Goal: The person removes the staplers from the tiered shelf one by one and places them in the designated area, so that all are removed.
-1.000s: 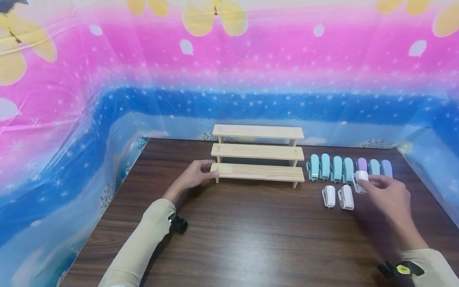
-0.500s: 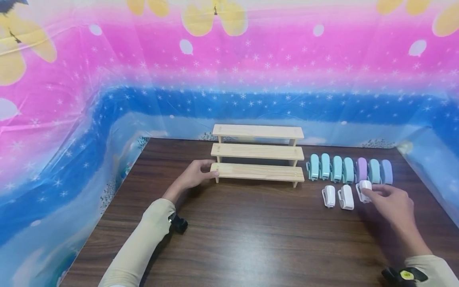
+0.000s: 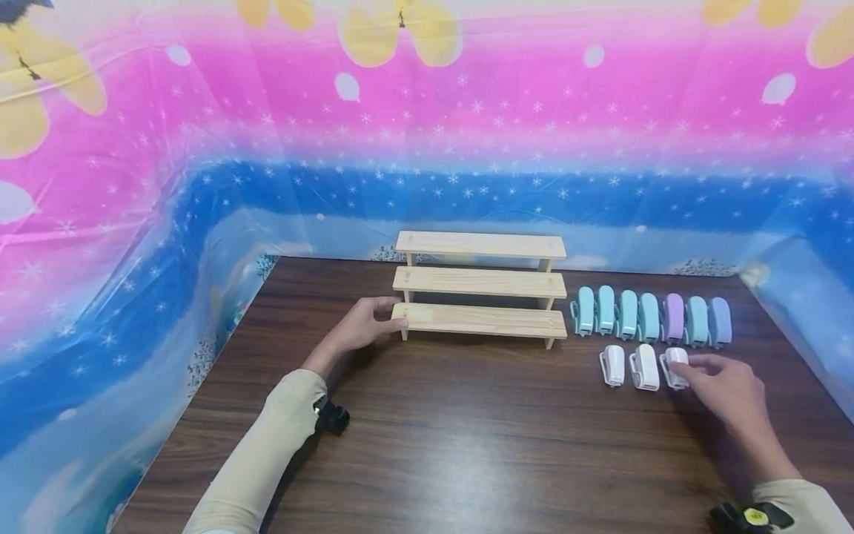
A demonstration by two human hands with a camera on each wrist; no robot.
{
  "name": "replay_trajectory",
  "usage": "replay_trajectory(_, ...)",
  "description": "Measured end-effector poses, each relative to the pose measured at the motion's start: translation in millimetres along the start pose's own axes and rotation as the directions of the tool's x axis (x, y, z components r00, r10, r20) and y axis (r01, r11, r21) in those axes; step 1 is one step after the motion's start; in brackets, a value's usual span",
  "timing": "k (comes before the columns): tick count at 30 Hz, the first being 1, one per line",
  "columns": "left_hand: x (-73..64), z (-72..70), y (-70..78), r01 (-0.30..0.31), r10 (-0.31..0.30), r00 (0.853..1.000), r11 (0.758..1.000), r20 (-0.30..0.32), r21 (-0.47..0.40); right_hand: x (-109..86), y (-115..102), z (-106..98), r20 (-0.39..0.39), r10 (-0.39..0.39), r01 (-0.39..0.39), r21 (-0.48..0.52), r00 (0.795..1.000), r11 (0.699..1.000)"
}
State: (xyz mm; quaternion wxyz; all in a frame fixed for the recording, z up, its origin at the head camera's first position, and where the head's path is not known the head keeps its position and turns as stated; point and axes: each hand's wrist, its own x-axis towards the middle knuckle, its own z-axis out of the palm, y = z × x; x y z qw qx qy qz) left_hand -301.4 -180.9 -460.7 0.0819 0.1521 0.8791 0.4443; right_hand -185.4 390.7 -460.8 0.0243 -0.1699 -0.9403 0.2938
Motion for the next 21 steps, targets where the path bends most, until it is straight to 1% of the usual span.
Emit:
replay_trajectory(6,-0.4,-0.3,1.3,0.003,-0.003,1.000,1.000,-0.004,0.001,0.6,5,3,0.007,-0.014,0.014,-0.016,1.000,1.000)
replay_trajectory(14,0.0,0.0,1.6,0.004,-0.004,1.000,1.000,-0.002,0.007,1.1,9,4,0.016,0.014,-0.014,-0.003,1.000,1.000)
replay_trajectory(17,0.4,1.0,1.2,0.008,-0.008,1.000,1.000,0.000,0.007,-0.6,7,-1,-0.006,0.006,-0.006,-0.010,1.000,1.000)
replay_trajectory(21,0.4,1.7,1.4,0.011,-0.011,1.000,1.000,0.009,0.007,-3.6,2,-10,-0.076,-0.025,0.025,0.001,0.997,1.000)
